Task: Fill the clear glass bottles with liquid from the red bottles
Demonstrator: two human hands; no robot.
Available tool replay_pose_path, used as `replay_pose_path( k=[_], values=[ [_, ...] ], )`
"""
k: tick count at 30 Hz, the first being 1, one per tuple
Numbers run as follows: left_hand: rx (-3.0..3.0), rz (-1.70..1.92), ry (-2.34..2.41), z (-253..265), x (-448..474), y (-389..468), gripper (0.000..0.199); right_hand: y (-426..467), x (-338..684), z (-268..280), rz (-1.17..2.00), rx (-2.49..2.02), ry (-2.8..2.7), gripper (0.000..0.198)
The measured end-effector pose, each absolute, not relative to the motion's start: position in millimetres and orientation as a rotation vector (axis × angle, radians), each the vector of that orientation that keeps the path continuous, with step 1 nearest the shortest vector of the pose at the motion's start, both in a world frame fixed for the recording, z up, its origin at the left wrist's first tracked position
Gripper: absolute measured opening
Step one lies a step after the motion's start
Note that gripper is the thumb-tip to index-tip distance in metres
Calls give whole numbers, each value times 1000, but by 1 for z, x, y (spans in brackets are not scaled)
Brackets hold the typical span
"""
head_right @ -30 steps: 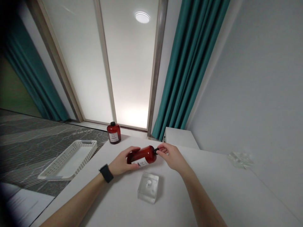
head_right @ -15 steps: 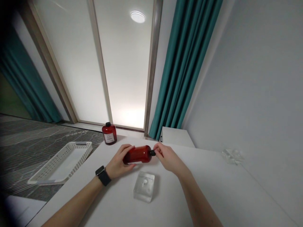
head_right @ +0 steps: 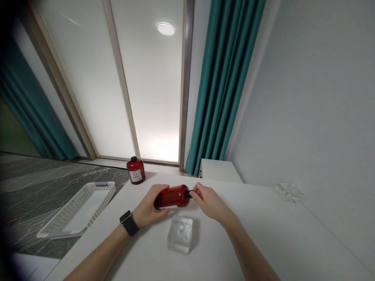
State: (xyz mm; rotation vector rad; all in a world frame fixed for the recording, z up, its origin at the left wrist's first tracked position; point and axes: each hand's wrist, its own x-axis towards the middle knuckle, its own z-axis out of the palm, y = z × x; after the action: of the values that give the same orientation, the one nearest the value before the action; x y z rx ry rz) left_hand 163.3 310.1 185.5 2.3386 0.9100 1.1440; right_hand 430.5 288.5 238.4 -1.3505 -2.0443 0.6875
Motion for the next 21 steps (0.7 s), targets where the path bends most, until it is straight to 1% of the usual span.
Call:
replay_pose_path(
  k=[3,7,9,12,13,15,17,21],
  values=[
    [2269,1113,905,189,160,310,63,285,430,241,629,-1281,-2020,10],
    [2198,1048,852,202,156,308,61,277,432,251,544,-1231,-2047,21],
    [2194,1026,826,209,156,305,61,274,434,256,541,-1235,-2070,21],
    [2157,1088,847,215,159,301,63,273,436,259,543,-1258,-2068,10],
    [2121,1132,863,215,160,300,65,273,437,258,542,-1274,-2050,11],
    [2003,1224,869,215,163,298,69,275,437,256,545,-1299,-2015,21],
    [1846,1271,844,213,164,298,69,276,437,253,568,-1298,-1981,27],
    [1623,1237,781,208,163,301,60,272,437,254,659,-1206,-1910,21]
  ],
)
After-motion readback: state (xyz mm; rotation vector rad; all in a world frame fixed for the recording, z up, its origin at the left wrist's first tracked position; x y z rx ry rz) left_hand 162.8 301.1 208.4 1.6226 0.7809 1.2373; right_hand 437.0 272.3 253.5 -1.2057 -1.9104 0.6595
